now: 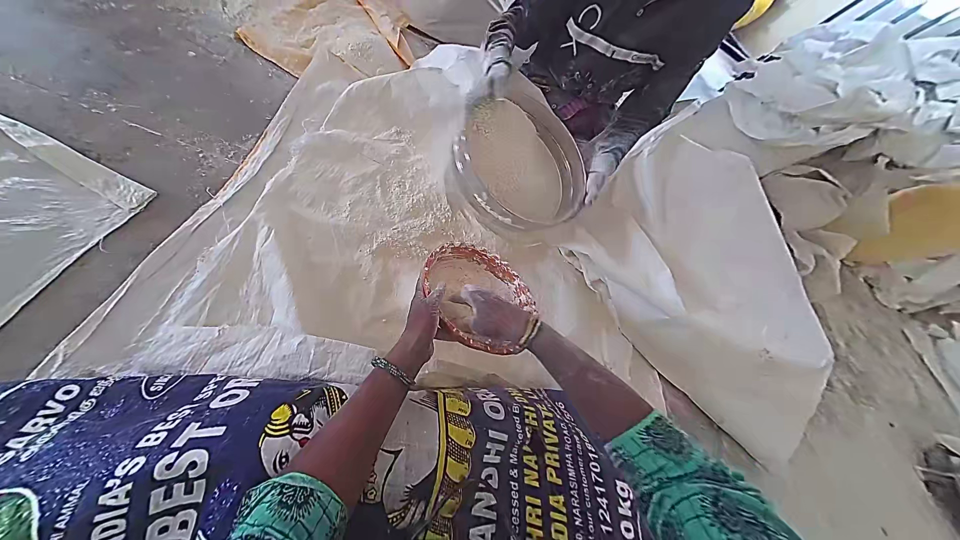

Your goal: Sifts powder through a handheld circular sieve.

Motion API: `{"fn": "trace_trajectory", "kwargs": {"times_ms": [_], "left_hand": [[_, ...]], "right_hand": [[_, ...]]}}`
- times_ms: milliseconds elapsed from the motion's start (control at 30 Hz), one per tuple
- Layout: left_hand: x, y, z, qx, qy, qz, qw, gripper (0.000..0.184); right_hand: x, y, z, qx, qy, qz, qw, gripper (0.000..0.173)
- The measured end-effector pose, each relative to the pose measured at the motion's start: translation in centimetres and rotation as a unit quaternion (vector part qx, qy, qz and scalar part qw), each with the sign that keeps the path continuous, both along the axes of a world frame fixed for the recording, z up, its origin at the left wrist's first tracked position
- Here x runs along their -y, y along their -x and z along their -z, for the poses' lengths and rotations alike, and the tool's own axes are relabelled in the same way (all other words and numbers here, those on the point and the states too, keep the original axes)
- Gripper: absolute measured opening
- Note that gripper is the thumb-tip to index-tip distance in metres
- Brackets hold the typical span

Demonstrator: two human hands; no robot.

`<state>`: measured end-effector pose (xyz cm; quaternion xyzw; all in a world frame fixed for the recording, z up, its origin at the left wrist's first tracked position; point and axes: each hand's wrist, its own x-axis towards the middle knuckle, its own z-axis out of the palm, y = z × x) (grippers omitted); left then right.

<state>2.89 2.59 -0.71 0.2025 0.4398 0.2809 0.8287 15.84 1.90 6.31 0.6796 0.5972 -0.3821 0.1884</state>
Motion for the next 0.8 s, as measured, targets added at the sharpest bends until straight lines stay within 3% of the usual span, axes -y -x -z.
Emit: {"fn": "trace_trajectory", "kwargs": {"times_ms": [133,200,367,467,633,800], "left_hand": [[0.3,0.7,-0.5,-0.001,-0.038,0.009,0.999,0.058],[0.0,0.9,-0.8,0.004,-0.042,0.000,0.999,0.059],[0.1,0.1,-1.3,0.036,-0.076,0.006,0.996,0.061],[0.4,0.5,-1.0,0.030,-0.089,0.011,0.996,0.064],[0.3,0.7,-0.8,0.006,-0.111,0.004,0.994,0.060],[0.4,0.2,-1.5,0.016,-0.113,0.000,0.994,0.060]], "right_hand": [[-1.1,-0.7,0.8,0.029,-0.167,0.064,0.984,0.036],[-0.9,-3.0,1.1,0.022,-0.223,0.121,0.967,0.040],[-0.8,-3.6,2.5,-0.083,-0.176,0.202,0.960,0.068],[0.0,-0.4,3.2,-0.152,-0.177,0.136,0.963,0.061],[2.8,-0.8,0.9,-0.088,-0.174,-0.001,0.981,0.034],[2.4,-6.0,1.3,-0.001,-0.344,0.154,0.926,0.033]]}}
